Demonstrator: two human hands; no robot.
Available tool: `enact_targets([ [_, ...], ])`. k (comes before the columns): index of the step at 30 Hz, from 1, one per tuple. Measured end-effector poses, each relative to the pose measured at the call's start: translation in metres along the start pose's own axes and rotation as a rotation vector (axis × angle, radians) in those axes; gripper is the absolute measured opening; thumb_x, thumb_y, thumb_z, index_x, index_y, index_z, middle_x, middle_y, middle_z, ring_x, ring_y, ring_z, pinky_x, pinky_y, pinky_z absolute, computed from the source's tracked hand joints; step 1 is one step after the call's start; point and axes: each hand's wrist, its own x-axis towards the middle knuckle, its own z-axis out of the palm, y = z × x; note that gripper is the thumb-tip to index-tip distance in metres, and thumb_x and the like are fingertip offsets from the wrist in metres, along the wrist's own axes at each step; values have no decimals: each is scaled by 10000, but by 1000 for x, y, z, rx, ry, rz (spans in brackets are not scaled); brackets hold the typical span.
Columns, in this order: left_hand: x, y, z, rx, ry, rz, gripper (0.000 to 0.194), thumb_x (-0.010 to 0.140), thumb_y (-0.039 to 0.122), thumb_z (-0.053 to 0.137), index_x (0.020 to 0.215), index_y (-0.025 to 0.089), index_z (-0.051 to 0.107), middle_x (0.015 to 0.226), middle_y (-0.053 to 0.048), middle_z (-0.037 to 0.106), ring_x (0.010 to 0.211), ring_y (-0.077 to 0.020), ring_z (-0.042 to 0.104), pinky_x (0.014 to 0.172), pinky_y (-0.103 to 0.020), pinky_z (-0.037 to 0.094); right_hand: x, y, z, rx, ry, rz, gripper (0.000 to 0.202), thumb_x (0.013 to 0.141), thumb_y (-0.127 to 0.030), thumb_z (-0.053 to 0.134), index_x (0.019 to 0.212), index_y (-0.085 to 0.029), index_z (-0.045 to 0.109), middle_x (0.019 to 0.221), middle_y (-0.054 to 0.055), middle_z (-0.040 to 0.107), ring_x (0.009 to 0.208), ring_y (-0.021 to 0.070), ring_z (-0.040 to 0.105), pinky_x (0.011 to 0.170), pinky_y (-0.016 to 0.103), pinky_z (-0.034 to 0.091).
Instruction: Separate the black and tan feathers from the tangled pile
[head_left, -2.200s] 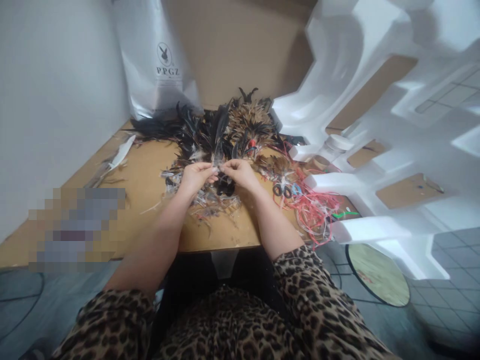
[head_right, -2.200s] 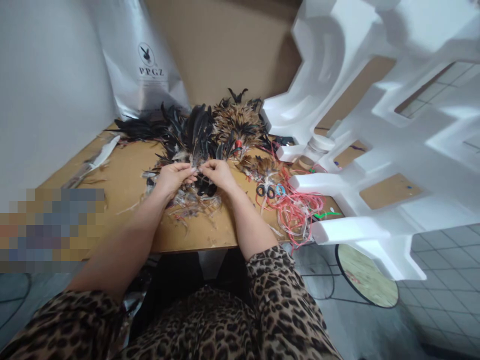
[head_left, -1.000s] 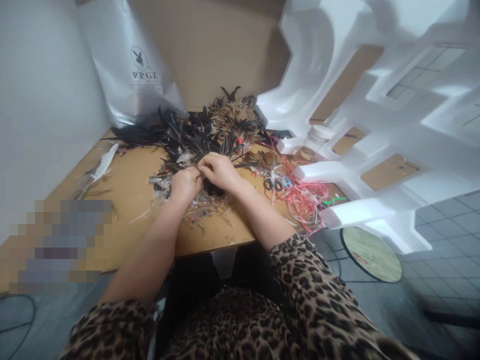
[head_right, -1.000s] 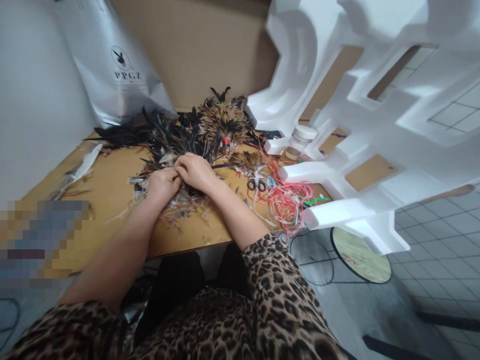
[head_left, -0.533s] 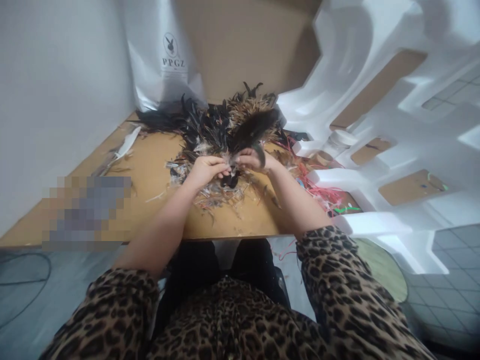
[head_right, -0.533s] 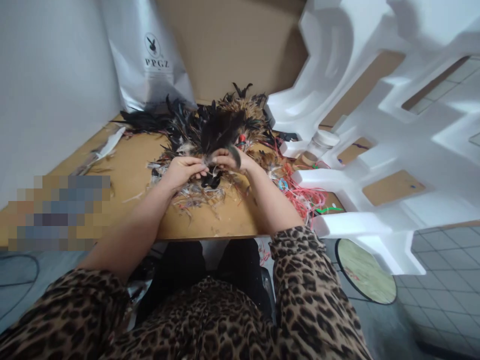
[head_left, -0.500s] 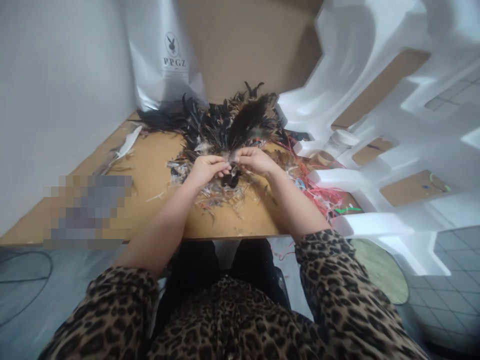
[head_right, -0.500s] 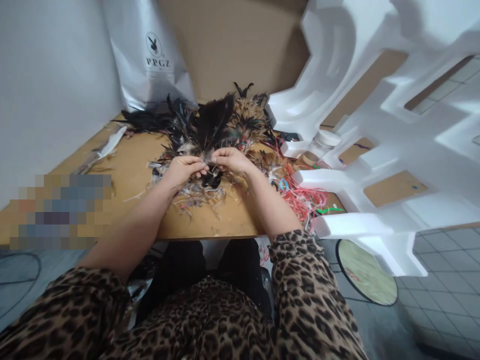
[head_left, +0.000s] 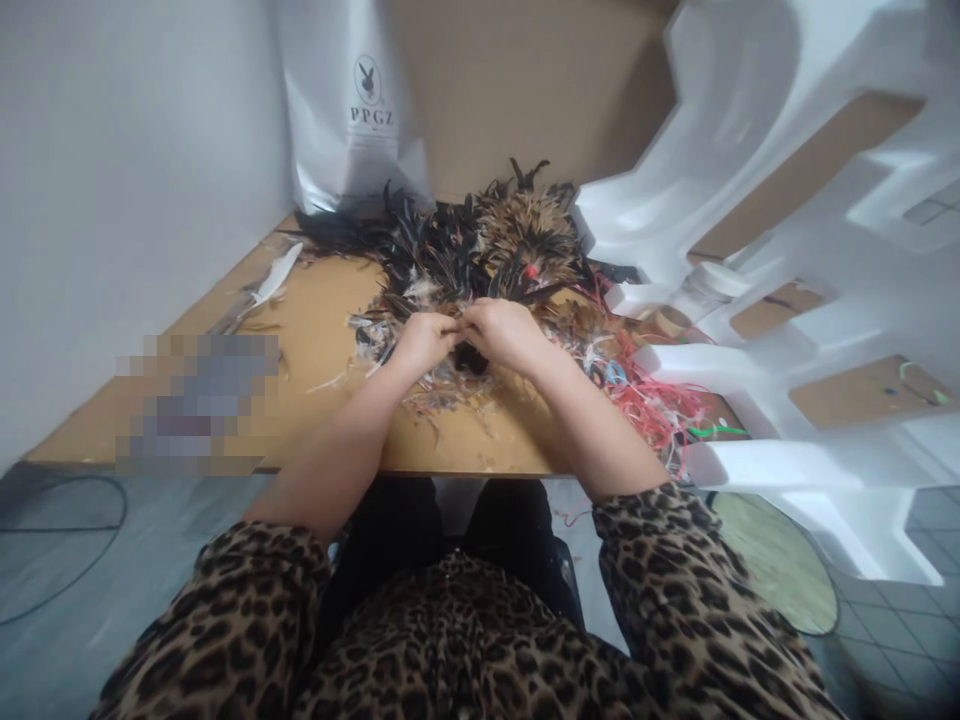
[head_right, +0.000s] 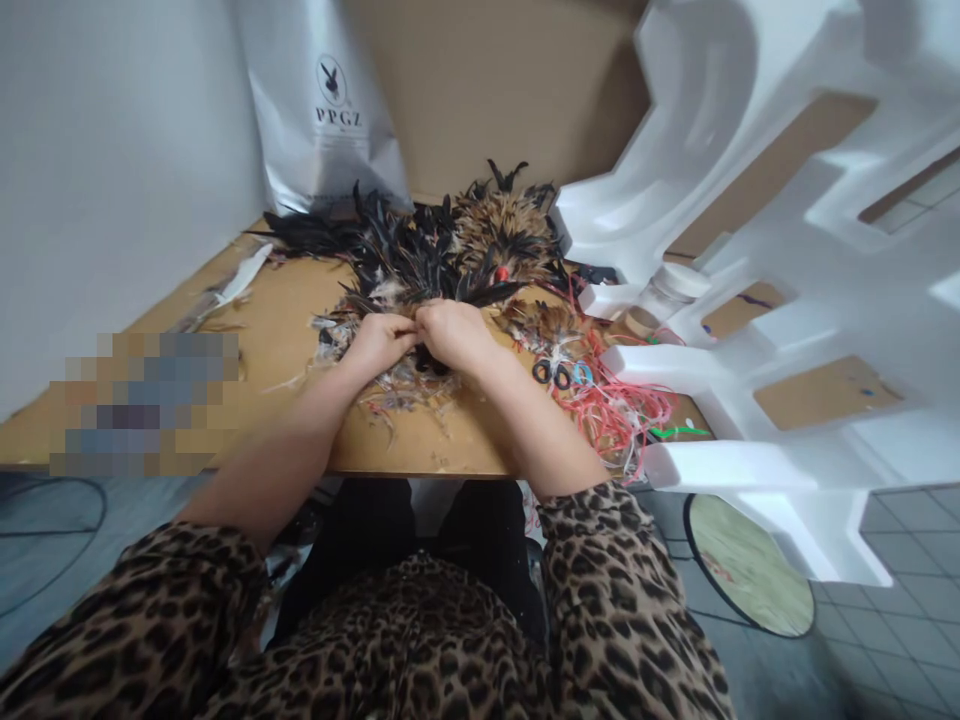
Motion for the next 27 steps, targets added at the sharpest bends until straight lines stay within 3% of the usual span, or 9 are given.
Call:
enact_targets([
  [3,-1,1,-1,91,-99,103,152,725,228,608,773,187,746,775,-52,716,729,-178,642,718,-283,458,11,18,-9,95,-144,33,129,723,-172,577,727,-140,702,696,49,656,665,135,555,619,243,347],
  [6,-3,7,0,-35,-192,131,123,701,231,640,751,203,748,800,-57,722,758,-182,654,743,-289,467,18,43,-8,373,-250,8,36,618,-148,686,584,-137,685,535,2,602,531,91,484,558,232,337],
  [8,-5,13,-1,-211,-239,66,123,678,256,670,750,190,746,784,-64,720,724,-177,656,701,-283,483,17,57,-4,662,-330,13,59,593,-180,719,593,-131,688,534,-1,604,503,76,470,534,226,343],
  [10,-6,19,-2,-423,-259,-106,199,674,301,682,802,160,741,705,-71,706,605,-158,635,577,-265,482,12,65,2,943,-347,84,119,612,-232,715,639,-121,685,549,7,605,490,66,456,503,220,335],
  [13,-4,23,-4,-668,-146,-245,246,663,328,699,796,122,725,723,-89,704,564,-121,613,517,-224,461,3,59,17,1164,-201,181,186,692,-311,653,675,-127,638,521,-18,549,443,40,383,446,204,274],
  [14,-3,22,-4,-727,-74,-281,247,652,321,709,790,116,718,734,-89,704,568,-111,611,516,-212,458,2,53,24,1259,-78,232,190,675,-311,672,660,-130,616,497,-30,529,419,35,355,428,201,250],
  [19,4,14,0,-863,202,-473,258,604,255,731,808,101,693,656,-50,674,560,-83,607,512,-168,449,15,22,61,1318,302,366,201,669,-306,682,763,-130,655,618,-13,614,517,58,483,536,195,392],
  [23,7,4,3,-799,322,-496,240,594,232,718,787,101,666,593,-23,644,518,-77,595,498,-164,453,30,13,81,1217,362,337,203,720,-292,627,832,-129,674,772,24,677,692,96,584,702,225,453],
  [27,7,-1,4,-731,366,-422,245,598,230,701,801,115,627,570,-5,630,508,-103,607,487,-187,471,35,9,88,1172,384,354,216,751,-316,593,826,-131,676,754,28,671,691,109,587,692,237,459],
])
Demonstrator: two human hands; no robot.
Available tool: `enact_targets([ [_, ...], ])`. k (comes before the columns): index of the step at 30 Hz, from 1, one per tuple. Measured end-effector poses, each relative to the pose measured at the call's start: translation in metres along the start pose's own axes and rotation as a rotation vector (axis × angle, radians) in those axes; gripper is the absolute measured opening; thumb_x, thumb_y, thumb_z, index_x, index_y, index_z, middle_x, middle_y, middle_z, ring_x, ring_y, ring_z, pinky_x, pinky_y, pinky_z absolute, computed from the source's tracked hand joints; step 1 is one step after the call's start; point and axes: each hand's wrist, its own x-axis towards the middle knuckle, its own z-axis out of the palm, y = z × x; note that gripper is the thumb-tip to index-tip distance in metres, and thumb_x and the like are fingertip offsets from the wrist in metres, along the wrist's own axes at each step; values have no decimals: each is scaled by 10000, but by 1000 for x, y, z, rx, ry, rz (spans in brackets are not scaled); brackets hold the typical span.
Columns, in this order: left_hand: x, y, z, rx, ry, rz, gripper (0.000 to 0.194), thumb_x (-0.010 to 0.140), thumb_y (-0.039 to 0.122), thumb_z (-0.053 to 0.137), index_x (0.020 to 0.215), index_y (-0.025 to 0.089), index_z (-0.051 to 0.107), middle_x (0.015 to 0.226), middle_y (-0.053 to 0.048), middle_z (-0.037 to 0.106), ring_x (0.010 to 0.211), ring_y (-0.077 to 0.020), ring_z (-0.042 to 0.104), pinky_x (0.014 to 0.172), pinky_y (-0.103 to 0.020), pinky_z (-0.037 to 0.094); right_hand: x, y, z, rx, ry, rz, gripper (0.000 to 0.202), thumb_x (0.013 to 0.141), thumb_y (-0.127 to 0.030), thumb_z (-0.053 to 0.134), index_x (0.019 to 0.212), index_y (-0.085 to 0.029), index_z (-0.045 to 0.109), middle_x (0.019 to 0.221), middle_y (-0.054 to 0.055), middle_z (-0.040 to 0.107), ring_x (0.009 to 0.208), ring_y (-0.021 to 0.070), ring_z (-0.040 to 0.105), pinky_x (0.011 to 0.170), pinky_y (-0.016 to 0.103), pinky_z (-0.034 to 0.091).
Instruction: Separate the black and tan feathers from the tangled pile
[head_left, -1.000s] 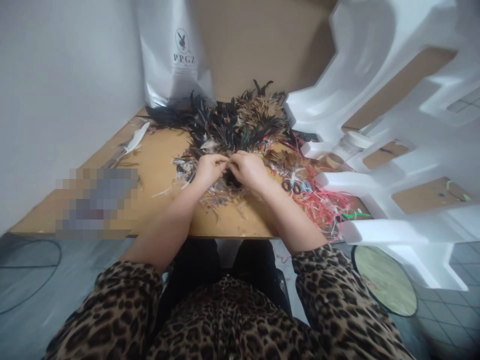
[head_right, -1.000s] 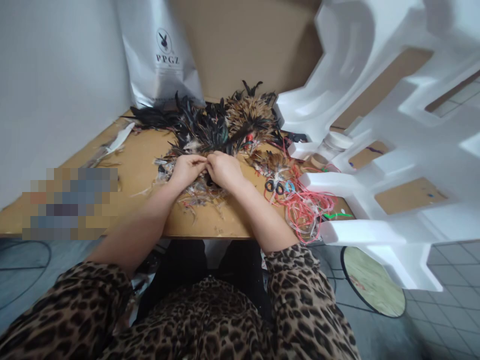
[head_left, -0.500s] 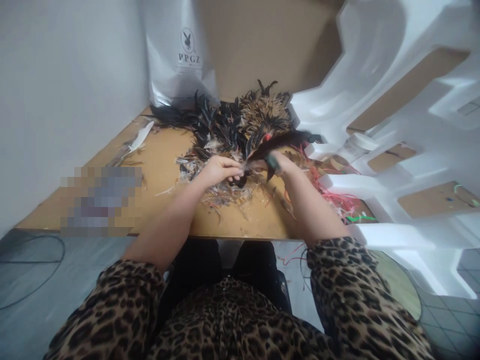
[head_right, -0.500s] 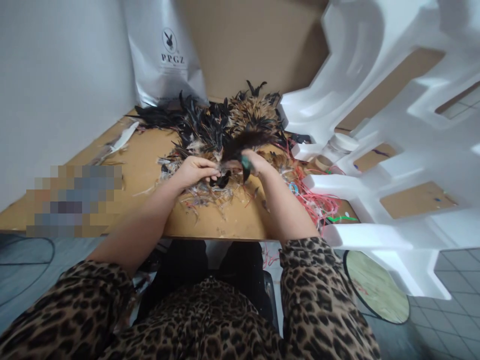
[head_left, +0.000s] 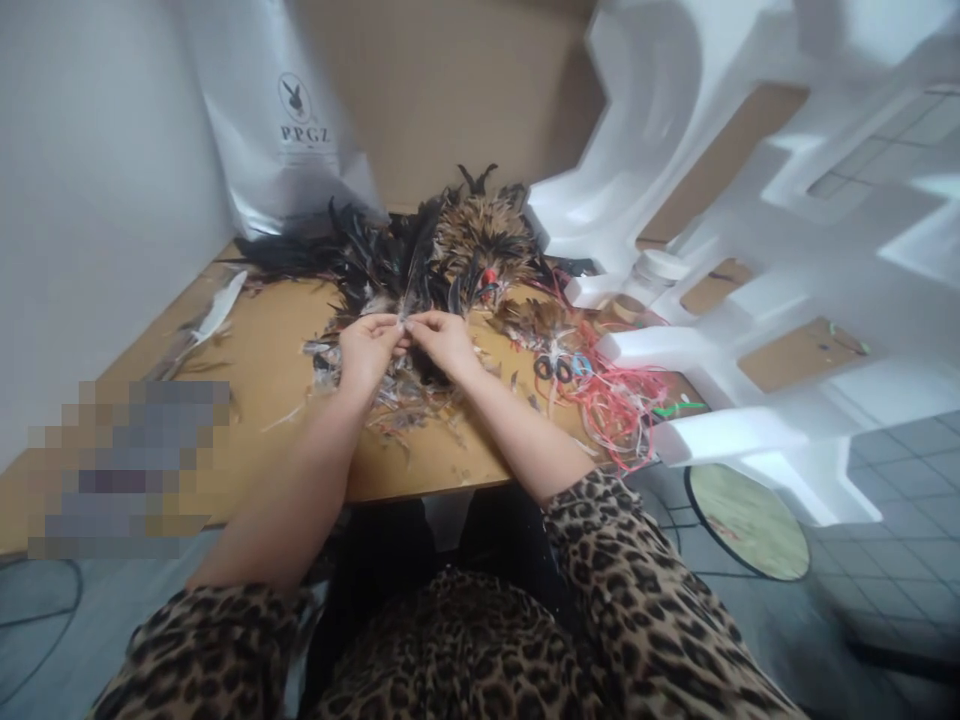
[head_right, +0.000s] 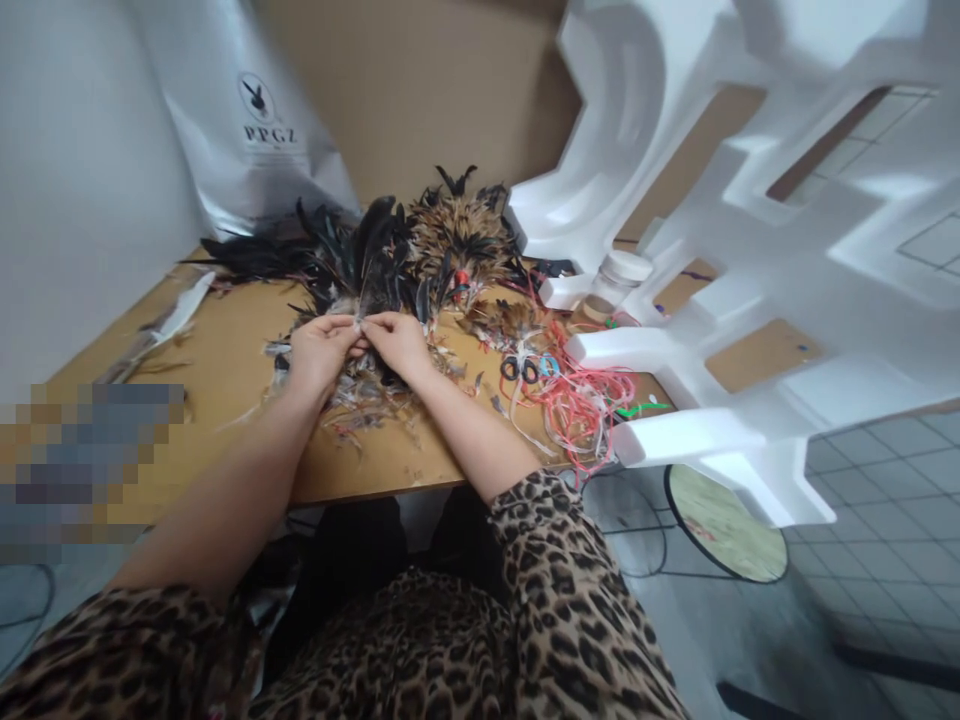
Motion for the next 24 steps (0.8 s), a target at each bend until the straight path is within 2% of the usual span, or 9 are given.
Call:
enact_targets([
  [4,-5,5,2,90,-22,46,253,625,222,674,858,132,634,597,10,631,500,-92,594,494,-188,478,-2,-2,5,19,62,79,175,726,-309,628,741,-134,639,672,8,637,642,101,570,630,217,451],
  [7,-11,10,7,145,-20,47,243,633,220,665,863,139,655,620,6,640,543,-104,613,528,-195,495,-2,-4,6,145,76,135,178,713,-309,647,681,-142,594,595,-18,594,569,83,543,571,199,436],
  [11,-17,14,11,112,-113,-5,361,599,236,710,945,135,687,719,-28,682,636,-133,651,586,-224,525,-4,-6,-6,316,64,191,253,648,-357,714,671,-146,578,574,-35,579,534,67,522,563,191,437],
  [13,-19,15,11,84,-118,-31,351,586,261,728,913,136,707,763,-41,695,665,-139,655,612,-236,537,-8,-9,-15,329,29,183,284,618,-375,735,670,-143,580,580,-29,589,541,66,524,566,190,433],
  [19,-16,17,7,-9,-151,-131,293,539,291,766,794,155,721,735,-27,689,619,-127,624,593,-258,547,-15,-15,-34,232,-85,81,295,617,-384,714,690,-126,591,589,-32,565,523,54,457,520,179,359],
  [24,-8,11,1,77,-127,-153,247,531,285,775,720,143,702,592,-6,635,461,-65,510,456,-178,427,-14,-11,-36,-39,-193,-36,205,679,-324,636,680,-121,603,590,-41,518,554,55,416,532,178,318],
])
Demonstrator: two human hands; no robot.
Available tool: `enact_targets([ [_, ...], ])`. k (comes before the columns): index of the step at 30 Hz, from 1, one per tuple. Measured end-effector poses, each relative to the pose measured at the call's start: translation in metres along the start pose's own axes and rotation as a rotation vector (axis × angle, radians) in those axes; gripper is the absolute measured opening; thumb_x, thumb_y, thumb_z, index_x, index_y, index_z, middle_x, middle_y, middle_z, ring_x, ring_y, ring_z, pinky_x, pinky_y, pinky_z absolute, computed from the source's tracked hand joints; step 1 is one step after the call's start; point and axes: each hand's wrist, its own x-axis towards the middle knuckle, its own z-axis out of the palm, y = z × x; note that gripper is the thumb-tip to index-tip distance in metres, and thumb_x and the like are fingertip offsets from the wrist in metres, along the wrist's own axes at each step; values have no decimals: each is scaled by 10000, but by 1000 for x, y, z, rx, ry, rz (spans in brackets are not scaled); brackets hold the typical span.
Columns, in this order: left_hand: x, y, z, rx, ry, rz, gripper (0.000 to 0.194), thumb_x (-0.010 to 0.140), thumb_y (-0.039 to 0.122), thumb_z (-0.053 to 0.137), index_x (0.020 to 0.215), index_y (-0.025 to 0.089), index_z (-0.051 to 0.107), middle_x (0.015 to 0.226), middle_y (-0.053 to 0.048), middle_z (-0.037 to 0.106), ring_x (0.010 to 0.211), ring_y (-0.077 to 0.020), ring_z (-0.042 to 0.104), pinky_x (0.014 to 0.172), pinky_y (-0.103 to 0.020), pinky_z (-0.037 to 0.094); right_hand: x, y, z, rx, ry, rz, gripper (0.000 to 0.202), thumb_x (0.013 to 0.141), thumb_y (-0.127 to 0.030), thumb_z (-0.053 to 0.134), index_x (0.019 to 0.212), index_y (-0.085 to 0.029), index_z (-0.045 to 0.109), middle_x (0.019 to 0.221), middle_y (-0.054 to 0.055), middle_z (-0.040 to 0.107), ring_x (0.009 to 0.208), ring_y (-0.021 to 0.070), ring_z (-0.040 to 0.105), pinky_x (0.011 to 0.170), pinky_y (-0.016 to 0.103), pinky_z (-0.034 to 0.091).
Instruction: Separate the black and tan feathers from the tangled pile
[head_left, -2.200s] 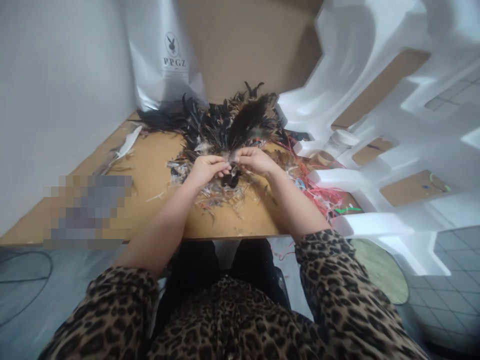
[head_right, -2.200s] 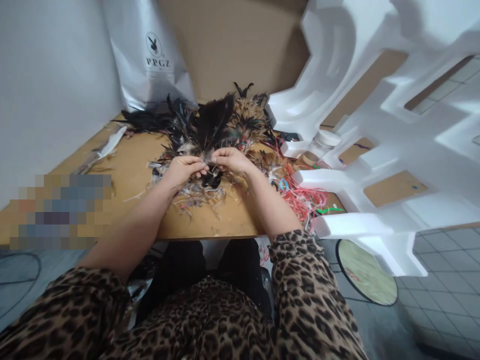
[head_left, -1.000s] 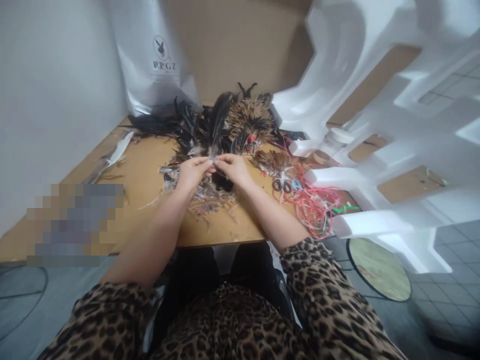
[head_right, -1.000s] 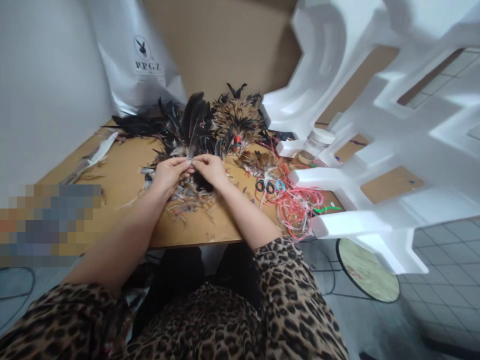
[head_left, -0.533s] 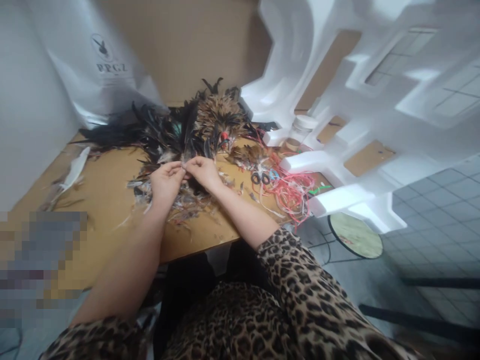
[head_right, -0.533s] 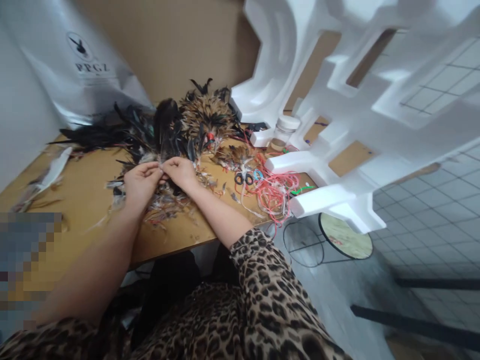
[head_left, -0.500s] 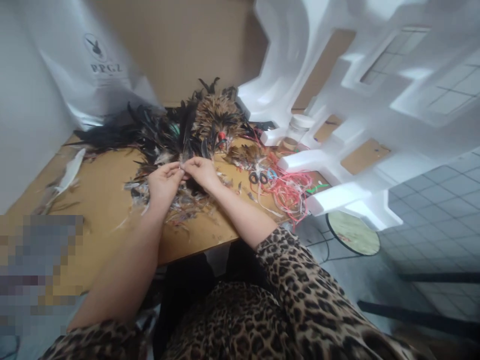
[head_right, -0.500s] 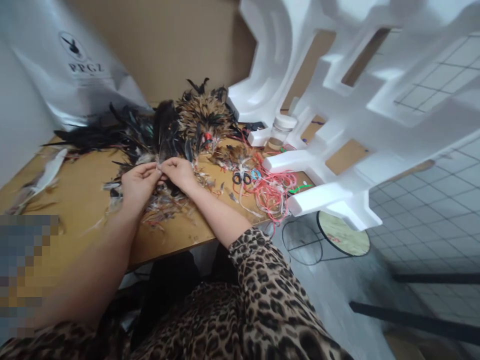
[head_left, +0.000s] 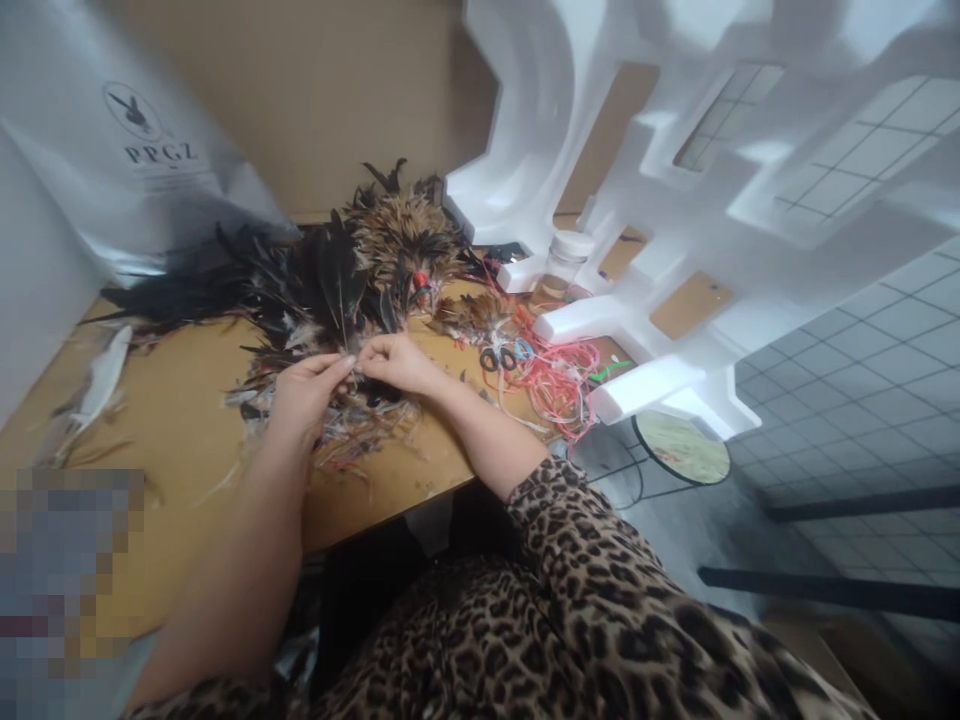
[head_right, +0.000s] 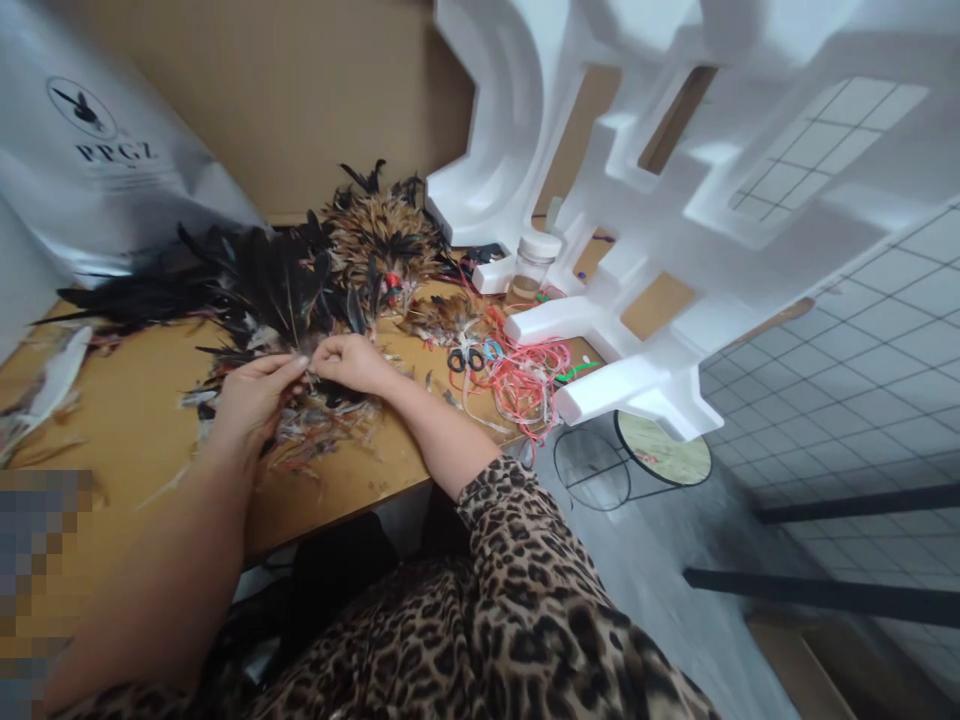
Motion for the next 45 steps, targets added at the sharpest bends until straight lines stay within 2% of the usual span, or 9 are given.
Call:
enact_targets([
  [4,1,-1,-1,35,-32,-22,244,540,293,765,704,133,679,564,-8,620,443,-67,500,445,-178,394,1,3,-1,-30,-49,-16,206,705,-319,601,691,-113,612,636,-24,561,585,60,448,576,181,353],
  [10,-3,0,4,28,-18,-5,169,577,265,732,643,150,628,556,2,617,437,-62,499,446,-171,389,2,6,-4,15,-80,52,197,676,-298,623,726,-107,620,648,-19,579,590,62,469,592,187,370],
  [15,-5,-3,7,51,-86,-46,182,591,282,729,664,143,638,581,-17,637,477,-75,543,462,-170,408,2,5,-15,14,-217,108,203,662,-301,617,728,-111,593,626,-35,557,573,58,451,580,185,361],
  [19,-7,-2,9,37,-131,-80,256,570,299,752,723,129,636,602,-30,650,515,-101,586,484,-186,431,0,2,-26,-34,-270,109,191,650,-290,594,717,-113,571,621,-42,527,568,58,431,560,182,334],
  [26,-12,0,11,101,-180,-46,365,603,354,742,854,103,659,652,-42,656,568,-118,613,490,-197,438,-3,-7,-56,-123,-112,128,135,623,-269,539,637,-144,489,588,-59,440,565,62,377,543,184,303],
  [31,-15,1,13,176,-217,-43,358,614,367,731,842,98,669,655,-52,663,581,-128,618,506,-211,454,-6,-5,-68,-249,-52,143,125,640,-230,528,706,-129,558,629,-35,495,629,89,433,593,198,344],
  [34,-15,1,14,188,-203,-35,353,609,368,728,830,99,670,639,-51,659,577,-134,619,503,-217,455,-6,-4,-67,-374,-15,149,122,670,-247,527,689,-131,562,617,-31,480,634,93,418,597,204,330],
  [38,-13,-1,13,165,-167,-25,350,612,364,718,832,98,661,665,-57,664,570,-132,616,485,-215,446,-4,-5,-64,-472,-32,157,255,730,-359,503,594,-145,474,564,-44,367,573,73,324,551,213,263],
  [45,-12,0,12,105,-105,3,385,644,372,699,914,100,656,704,-51,660,544,-102,576,465,-200,409,-1,-4,-47,-382,-81,69,304,772,-383,453,587,-142,464,567,-47,355,570,66,318,553,206,252],
])
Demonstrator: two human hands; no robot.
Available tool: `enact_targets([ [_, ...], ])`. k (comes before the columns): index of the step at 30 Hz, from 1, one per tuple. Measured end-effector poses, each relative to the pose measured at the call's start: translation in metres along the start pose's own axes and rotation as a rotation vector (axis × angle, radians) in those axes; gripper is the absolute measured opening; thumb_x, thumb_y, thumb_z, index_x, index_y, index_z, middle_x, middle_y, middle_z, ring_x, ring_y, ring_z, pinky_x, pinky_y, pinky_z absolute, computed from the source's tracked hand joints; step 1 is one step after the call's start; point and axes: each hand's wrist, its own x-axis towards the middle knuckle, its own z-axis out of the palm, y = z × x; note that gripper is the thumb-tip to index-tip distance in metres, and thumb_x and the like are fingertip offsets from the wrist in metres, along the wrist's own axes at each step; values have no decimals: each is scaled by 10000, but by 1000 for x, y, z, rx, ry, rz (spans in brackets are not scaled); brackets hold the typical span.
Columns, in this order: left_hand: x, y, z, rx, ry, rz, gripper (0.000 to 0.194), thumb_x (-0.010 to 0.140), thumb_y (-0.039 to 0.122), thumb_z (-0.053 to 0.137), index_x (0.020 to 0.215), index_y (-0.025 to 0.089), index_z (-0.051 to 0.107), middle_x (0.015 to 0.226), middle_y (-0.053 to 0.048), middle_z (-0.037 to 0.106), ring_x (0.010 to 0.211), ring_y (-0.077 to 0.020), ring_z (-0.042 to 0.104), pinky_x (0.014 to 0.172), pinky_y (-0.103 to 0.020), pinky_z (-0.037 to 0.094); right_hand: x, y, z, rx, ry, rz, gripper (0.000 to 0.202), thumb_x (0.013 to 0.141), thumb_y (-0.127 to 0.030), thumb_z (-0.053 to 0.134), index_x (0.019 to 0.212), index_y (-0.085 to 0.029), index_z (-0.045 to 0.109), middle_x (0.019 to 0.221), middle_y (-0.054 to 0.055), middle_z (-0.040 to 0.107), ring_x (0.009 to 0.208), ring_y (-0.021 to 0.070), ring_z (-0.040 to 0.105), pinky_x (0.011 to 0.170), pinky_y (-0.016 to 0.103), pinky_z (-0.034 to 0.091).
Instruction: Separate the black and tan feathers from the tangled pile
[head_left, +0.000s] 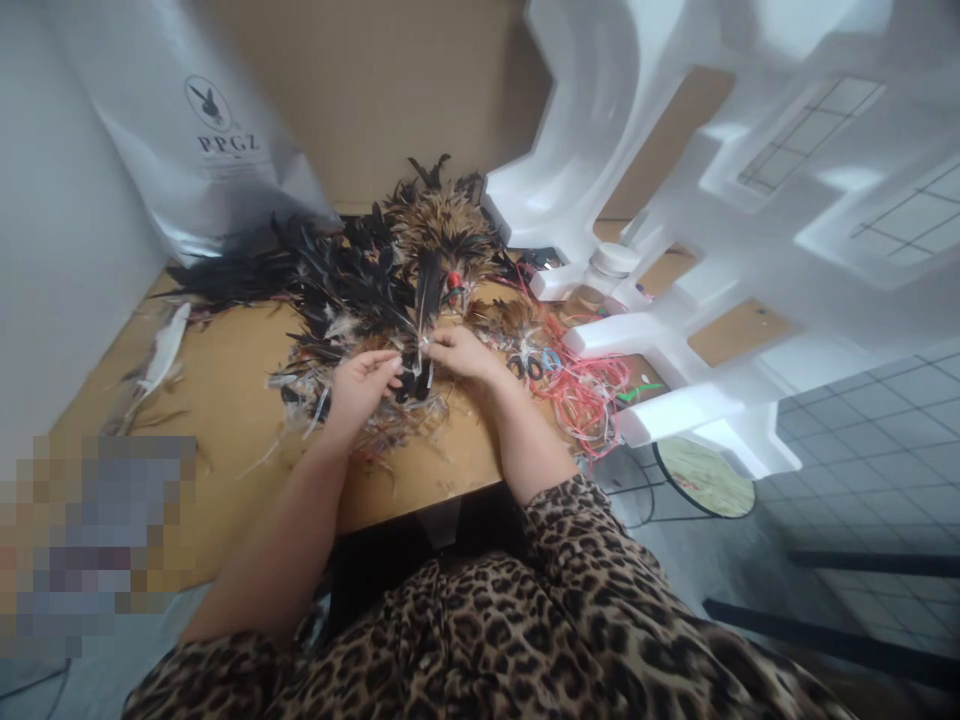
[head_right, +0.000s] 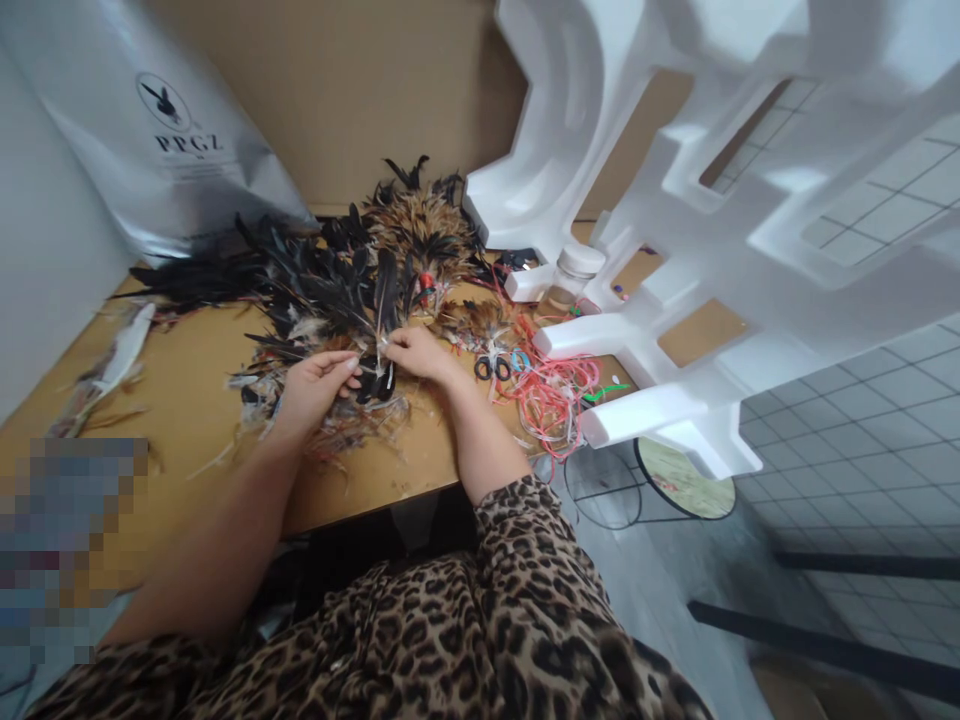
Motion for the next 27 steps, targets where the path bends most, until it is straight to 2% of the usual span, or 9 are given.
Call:
enact_targets([
  [3,2,-1,-1,-25,-4,1,378,649,373,695,920,112,654,698,-35,648,508,-82,534,430,-189,363,0,-5,11,-53,-20,-72,274,770,-340,460,595,-132,495,560,-44,385,561,66,340,551,204,254],
  [8,6,-7,-3,13,21,-26,248,636,347,701,638,130,580,496,15,545,393,-56,423,393,-190,299,-3,-13,26,-170,-47,-152,211,762,-269,471,622,-131,549,578,-30,466,562,69,384,560,200,271],
  [11,8,-9,-4,-7,34,-32,226,630,315,697,596,137,561,467,19,529,390,-61,426,407,-193,318,-5,-15,30,-165,-46,-166,190,762,-248,488,648,-129,582,618,-11,527,586,74,413,588,202,292],
  [13,9,-9,-5,-37,23,-34,212,634,305,691,601,134,568,483,10,546,400,-63,442,418,-193,332,-5,-15,31,-91,-63,-156,205,770,-270,506,656,-125,594,622,-8,538,587,74,418,588,201,298],
  [17,8,-9,-8,-84,-42,-21,210,652,310,689,635,123,595,529,-8,577,436,-69,481,446,-192,359,-1,-12,30,155,-112,-71,348,790,-412,500,614,-120,571,566,-23,484,559,71,402,562,196,310],
  [21,7,-8,-10,-104,-94,12,223,674,321,682,727,109,642,623,-35,625,489,-74,520,479,-194,390,1,-9,25,329,-100,48,297,711,-408,576,667,-115,576,585,-31,491,564,69,411,570,193,345],
  [24,9,-4,-13,-141,25,57,283,657,293,686,873,114,655,732,-46,655,549,-85,558,488,-194,404,2,-4,13,258,55,145,252,694,-373,574,681,-122,580,579,-37,484,550,68,403,555,192,331],
  [27,15,-1,-21,-177,236,60,297,629,258,678,887,116,643,726,-34,644,530,-72,541,456,-181,373,2,6,-1,-12,223,231,189,702,-310,541,643,-135,583,572,-27,488,560,81,412,562,204,318],
])
